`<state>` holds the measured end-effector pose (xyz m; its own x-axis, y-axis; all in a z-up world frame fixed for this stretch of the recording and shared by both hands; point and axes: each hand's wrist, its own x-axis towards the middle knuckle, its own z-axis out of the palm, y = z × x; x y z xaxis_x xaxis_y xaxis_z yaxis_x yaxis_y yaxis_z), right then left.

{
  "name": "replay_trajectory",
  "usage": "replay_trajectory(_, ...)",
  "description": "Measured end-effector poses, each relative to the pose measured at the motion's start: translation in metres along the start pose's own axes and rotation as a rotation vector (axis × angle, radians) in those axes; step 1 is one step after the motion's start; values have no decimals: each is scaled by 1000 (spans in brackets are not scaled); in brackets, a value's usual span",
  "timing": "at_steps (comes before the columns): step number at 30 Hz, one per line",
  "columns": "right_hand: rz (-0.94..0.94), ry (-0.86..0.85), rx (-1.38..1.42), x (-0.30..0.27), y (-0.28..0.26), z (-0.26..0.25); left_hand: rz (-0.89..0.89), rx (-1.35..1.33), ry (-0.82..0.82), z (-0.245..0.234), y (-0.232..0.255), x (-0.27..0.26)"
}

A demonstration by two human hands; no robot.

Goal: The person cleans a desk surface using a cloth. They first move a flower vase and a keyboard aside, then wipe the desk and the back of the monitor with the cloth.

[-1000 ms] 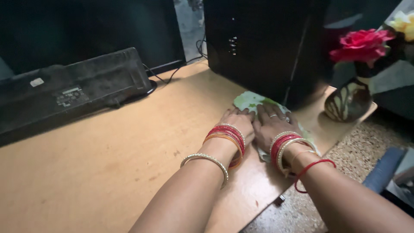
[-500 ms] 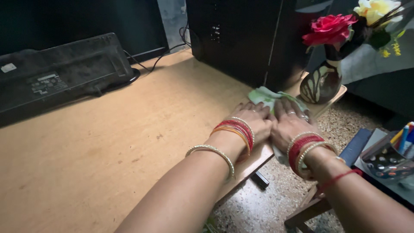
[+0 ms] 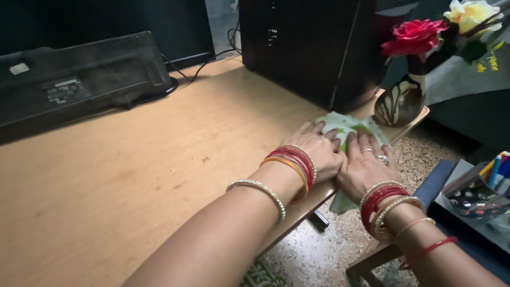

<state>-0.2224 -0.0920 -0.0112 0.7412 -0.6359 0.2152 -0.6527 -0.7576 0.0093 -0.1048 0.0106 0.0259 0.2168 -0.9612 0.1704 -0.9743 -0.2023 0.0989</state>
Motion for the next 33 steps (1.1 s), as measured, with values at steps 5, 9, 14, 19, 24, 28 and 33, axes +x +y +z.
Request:
replay_trajectory(5,-43,-64,-43,-25,-40,-13,-39,-2,-94,-23,-12,-27)
replay_trajectory(9,-147,-106,-52,-32,-63,-20,-69,36,-75,-39,-19,-53)
replay_trajectory(14,-360,-47,-69,-33,-79,-12,-129,63,-26,-57,-23,-82)
replay_trajectory(19,-505,-140,61,-14,-89,-9,-208,96,-69,-73,-32,-100)
replay_trajectory(24,-658,-111,76,29,-109,0,-351,76,-118,-78,-63,-96)
replay_trajectory(28,-602,-168,108,61,-135,1,-433,26,-108,-75,-97,-90)
replay_trajectory(33,-590,-210,127,105,-165,9,-515,11,-122,-60,-144,-72)
